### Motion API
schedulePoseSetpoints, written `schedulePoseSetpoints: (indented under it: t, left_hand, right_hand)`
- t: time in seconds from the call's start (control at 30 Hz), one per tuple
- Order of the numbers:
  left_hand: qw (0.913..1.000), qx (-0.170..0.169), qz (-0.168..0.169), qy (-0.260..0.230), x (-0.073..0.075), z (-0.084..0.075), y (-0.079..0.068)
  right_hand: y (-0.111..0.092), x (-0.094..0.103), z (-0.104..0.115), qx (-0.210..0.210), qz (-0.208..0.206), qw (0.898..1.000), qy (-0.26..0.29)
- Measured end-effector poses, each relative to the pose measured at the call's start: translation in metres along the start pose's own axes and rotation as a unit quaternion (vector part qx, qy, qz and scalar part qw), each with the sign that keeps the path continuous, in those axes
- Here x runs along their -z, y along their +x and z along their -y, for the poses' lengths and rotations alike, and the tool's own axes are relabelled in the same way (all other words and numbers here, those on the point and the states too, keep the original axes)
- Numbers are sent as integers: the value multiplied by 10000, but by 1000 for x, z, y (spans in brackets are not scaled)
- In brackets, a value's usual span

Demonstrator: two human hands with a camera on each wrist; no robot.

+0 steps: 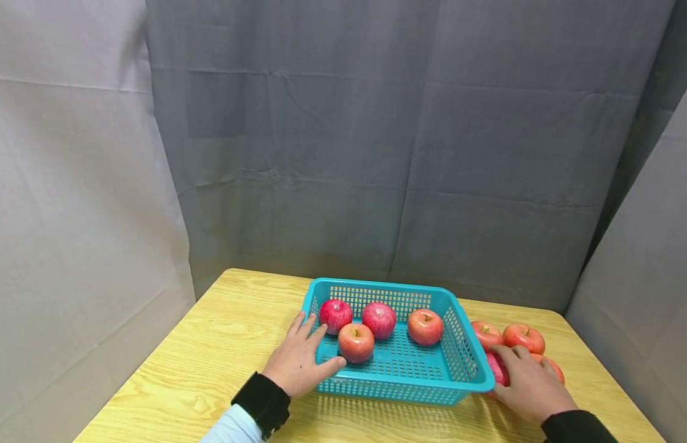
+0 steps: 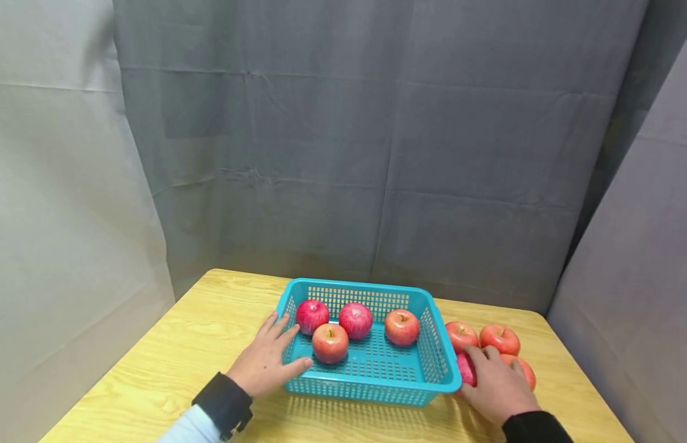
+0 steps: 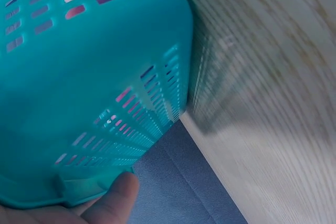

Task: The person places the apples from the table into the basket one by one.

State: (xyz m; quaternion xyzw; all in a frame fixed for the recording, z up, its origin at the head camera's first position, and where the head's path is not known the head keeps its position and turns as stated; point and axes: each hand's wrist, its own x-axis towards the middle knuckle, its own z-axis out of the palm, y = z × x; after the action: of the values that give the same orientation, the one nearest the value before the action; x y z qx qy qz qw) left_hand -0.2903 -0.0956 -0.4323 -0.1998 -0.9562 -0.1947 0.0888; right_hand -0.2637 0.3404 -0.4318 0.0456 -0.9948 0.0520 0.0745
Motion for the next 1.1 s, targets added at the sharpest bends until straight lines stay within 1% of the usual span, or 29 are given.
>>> schedulePoseSetpoints:
  t: [0.13, 0.3, 0.4, 0.57, 0.83, 1.1]
  left_hand:
    - [10000, 3, 1, 29, -1, 0, 0]
    - [10000, -7, -31, 38, -2, 1, 1]
    - [10000, -6, -40, 33, -3, 1, 0]
    - [10000, -8, -48, 42, -2, 1, 0]
    - [10000, 29, -34, 24, 0, 0, 0]
    - [10000, -8, -79, -49, 0, -1, 0]
  right_hand:
    - [0, 10, -1, 58, -74, 9999, 45]
    - [2, 27, -3, -19, 7, 10000, 12]
    - [5, 38, -2, -93, 20, 10000, 24]
    - [10, 55, 3, -101, -96, 9999, 46]
    - [21, 79, 18, 274, -494, 9982, -209]
    - [33, 95, 38, 550, -642, 9958, -348]
